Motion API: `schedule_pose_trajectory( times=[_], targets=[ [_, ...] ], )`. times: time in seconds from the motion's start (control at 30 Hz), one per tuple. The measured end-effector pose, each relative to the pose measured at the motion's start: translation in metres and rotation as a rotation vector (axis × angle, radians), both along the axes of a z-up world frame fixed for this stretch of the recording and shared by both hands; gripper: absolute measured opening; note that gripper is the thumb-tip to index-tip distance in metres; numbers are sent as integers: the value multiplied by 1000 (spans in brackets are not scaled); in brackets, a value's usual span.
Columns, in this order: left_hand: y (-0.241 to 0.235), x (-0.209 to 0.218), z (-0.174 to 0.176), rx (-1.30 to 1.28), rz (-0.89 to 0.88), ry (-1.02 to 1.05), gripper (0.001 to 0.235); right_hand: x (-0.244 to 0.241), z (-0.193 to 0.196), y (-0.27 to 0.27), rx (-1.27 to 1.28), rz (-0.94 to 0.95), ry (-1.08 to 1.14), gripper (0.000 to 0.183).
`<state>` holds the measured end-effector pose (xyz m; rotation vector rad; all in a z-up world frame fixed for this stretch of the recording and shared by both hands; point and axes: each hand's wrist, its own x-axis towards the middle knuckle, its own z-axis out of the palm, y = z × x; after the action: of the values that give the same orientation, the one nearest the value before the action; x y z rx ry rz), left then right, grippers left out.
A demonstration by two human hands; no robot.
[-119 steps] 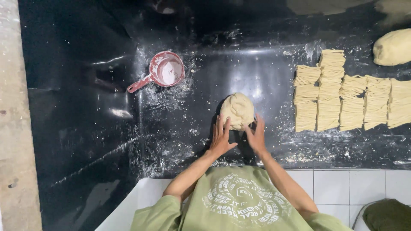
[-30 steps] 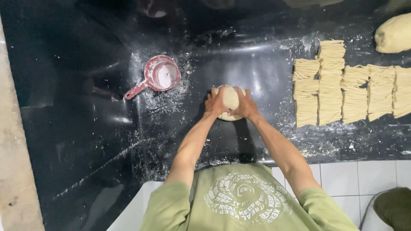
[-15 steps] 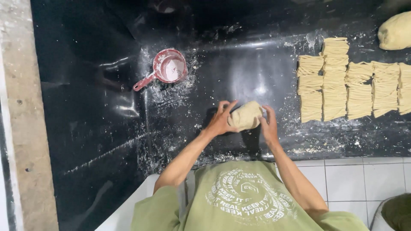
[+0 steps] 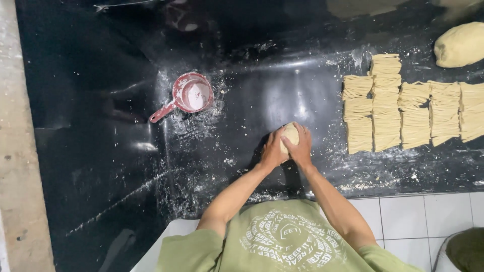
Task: The person is kneading and shaping a ball of dough on a floured work surface.
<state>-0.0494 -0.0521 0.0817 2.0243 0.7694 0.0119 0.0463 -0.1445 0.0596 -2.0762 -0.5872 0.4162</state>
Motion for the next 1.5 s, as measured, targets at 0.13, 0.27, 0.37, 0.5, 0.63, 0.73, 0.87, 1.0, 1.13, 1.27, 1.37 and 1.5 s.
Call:
schedule_pose_trajectory(
  times=[0.13,0.27,0.37,0.5,0.63,0.73,0.87,1.0,1.13,1.27,1.37,1.5],
  targets=[
    [14,17,-26,-53,10,154,104,15,18,21,-106,-11,66,79],
    [27,29,-23,-60,32,218,100,32,9,36,-289,-36,138,80],
    [33,36,-27,-65,43,225,99,41,-4,41,-385,-44,131,81],
    [31,30,-49,-4,47,232,98,34,28,37,-311,2,171,80],
    [22,16,37,20,63,212,97,26,58,24,-154,29,208,79],
    [22,2,74,169,48,105,96,14,90,22,43,63,334,76],
    [33,-8,62,275,-20,30,110,4,80,27,107,-6,442,64],
    [45,-12,66,290,-128,185,134,-8,67,37,-3,-88,284,71],
    [43,-7,10,-53,-78,205,139,-15,47,49,-34,-144,141,70],
    [32,-3,6,76,-5,172,119,-18,27,56,-27,-247,-13,66],
    [32,8,-1,138,63,129,113,-4,15,67,-91,-217,-75,64],
    [51,30,-12,55,141,194,102,20,4,91,-282,-227,-70,63]
  ],
)
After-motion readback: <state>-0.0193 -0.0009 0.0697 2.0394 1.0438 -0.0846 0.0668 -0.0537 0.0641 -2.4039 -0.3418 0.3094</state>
